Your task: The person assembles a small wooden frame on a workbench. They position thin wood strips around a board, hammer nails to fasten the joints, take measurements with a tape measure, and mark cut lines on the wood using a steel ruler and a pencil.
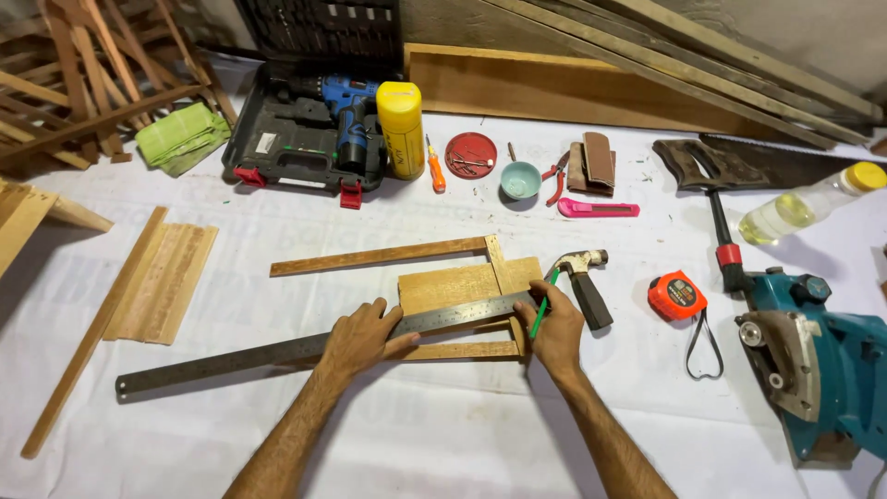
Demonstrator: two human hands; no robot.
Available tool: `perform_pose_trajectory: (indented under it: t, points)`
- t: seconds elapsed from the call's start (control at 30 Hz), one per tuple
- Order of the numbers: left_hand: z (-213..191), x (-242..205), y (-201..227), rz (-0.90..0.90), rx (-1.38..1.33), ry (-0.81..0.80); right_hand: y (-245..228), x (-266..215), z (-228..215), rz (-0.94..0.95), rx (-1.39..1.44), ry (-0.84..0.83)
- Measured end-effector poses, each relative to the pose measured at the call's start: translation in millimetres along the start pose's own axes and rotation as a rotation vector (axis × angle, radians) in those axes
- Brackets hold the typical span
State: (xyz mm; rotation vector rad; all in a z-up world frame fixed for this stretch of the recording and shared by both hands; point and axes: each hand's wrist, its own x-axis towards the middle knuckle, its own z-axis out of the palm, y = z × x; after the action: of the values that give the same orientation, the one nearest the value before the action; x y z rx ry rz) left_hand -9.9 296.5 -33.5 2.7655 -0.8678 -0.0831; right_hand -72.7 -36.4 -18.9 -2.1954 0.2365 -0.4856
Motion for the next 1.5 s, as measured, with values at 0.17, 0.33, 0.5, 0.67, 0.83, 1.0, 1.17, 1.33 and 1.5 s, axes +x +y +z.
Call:
perform_pose_trajectory:
  t: [0.17,0.33,0.5,0.67,0.83,1.0,1.17,1.33,1.5]
  points:
    - [-7.4,2.2,-17.5,0.053,0.025,-0.070,-26.7,-7.3,15.9,0.163,-0.053,0.066]
    - [-16.5,8.2,-22.7,0.125,0.083,-0.072,-30.4,-10.1,31.5,0.265,-0.043,0.092]
    - [-10.6,30.5,7.4,0.308,-0.206,0.289,-22.5,-13.8,38.4,0.213,-0.060,0.153]
    - [1.8,62.3,57.9,0.331,-0.318,0.275,-33.6,-18.2,43.8,0.222,-0.070,0.224]
    - [9.7,74.2,71.3,0.314,-0.345,0.248,-42.0,-16.0,43.0,0.328,0.004,0.220]
    - [17.1,75.1,69.3,0.295,-0.380,0.266,-37.8,-14.4,45.6,0.359,0.026,0.222]
    - [30.5,75.4,68.5,0.292,-0.368,0.271,-35.8,-15.2,45.8,0.392,0.043,0.205]
    - [29.2,74.2,69.9,0.294,-0.356,0.301,-31.4,-15.6,46.5,0.322,0.023,0.204]
    - [27.6,72.7,69.8,0.294,-0.352,0.350,-32.0,-16.9,48.2,0.298,0.051,0.237]
